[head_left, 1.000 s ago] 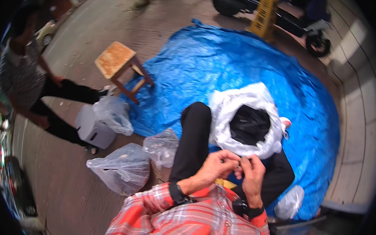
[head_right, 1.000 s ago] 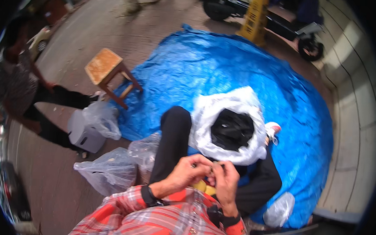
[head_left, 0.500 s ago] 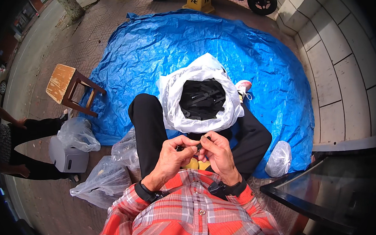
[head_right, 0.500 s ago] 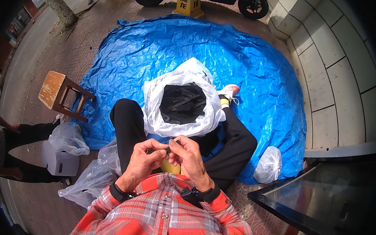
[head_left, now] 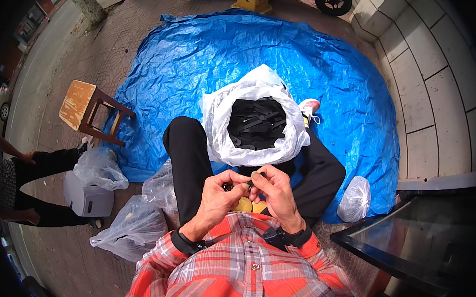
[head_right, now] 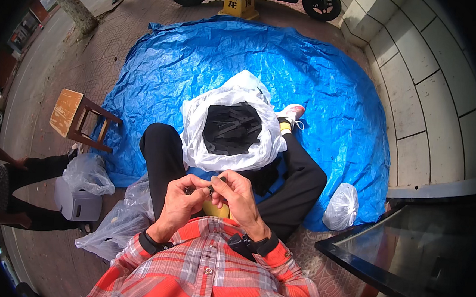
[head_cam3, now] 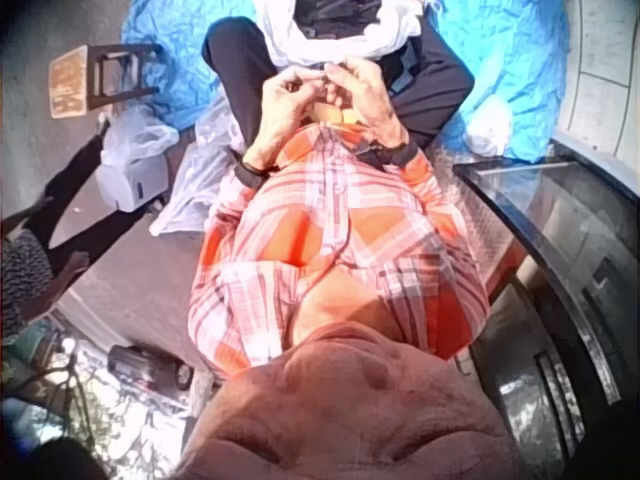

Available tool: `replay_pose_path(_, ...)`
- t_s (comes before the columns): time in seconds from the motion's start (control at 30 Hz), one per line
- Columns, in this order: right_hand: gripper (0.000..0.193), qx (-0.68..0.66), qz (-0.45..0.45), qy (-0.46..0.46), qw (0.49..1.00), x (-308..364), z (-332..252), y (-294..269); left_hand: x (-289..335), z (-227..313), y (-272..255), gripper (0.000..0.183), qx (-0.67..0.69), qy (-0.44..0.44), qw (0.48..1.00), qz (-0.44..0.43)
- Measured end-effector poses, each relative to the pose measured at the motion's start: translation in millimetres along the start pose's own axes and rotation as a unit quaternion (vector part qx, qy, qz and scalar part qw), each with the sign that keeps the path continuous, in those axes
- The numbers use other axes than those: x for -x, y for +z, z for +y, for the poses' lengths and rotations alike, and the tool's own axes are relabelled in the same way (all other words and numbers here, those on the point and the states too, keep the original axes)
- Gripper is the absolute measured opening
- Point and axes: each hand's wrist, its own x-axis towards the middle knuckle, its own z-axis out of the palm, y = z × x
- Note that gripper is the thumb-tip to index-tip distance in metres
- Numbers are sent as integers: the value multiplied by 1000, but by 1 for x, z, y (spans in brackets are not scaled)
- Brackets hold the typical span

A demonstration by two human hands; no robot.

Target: Sort small plastic hardware components from a large bag into smaller individual plastic bags while sitting on a tarp.

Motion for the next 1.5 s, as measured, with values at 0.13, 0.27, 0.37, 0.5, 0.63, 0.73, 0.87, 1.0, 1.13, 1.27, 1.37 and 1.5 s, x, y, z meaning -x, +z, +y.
replay_pose_path(0.13, 15, 274, 23, -125, 953, 3, 1, 1, 2, -2, 5, 8, -43, 52, 997, 30)
replay_pose_path(0.27, 15, 283, 31, -108, 953, 5, -2, 6, 2, -10, 5, 13, -86, 109, 990, 34)
replay_pose_path(0.37, 11, 462, 58, -322, 824, 5, 0, 14, 2, -10, 3, 16, -112, 110, 987, 39)
replay_pose_path(0.5, 11, 632, 15, -411, 657, 13, -8, 21, 4, -4, 1, 16, -99, 87, 991, 25)
replay_pose_path(0.63, 22, 652, 12, -443, 615, 25, 0, 22, 12, 3, -2, 20, 10, 22, 1000, -3)
replay_pose_path(0.73, 24, 644, 3, -446, 622, 22, -6, 21, 9, 3, -9, 24, 41, 20, 998, -33)
replay_pose_path(0.87, 28, 580, 71, -416, 696, 17, -22, 9, 4, 5, -15, 24, 88, -24, 994, -59)
replay_pose_path(1.0, 18, 604, -14, -263, 752, 13, -32, 6, 6, 14, -14, 16, 38, -29, 997, -59)
replay_pose_path(1.13, 17, 478, -94, -121, 865, 9, -31, -2, 7, 19, -12, 15, -101, -9, 993, -63)
replay_pose_path(1.27, 15, 362, -156, 0, 919, 7, -23, -10, 3, 15, -20, 16, -51, -15, 998, -44)
replay_pose_path(1.37, 22, 111, -158, 98, 976, 8, -22, -17, -13, -3, -48, 24, 112, 8, 994, 3)
replay_pose_path(1.5, 22, 71, -179, 133, 972, 5, -11, -12, -5, -12, -46, 44, 128, -42, 976, -171)
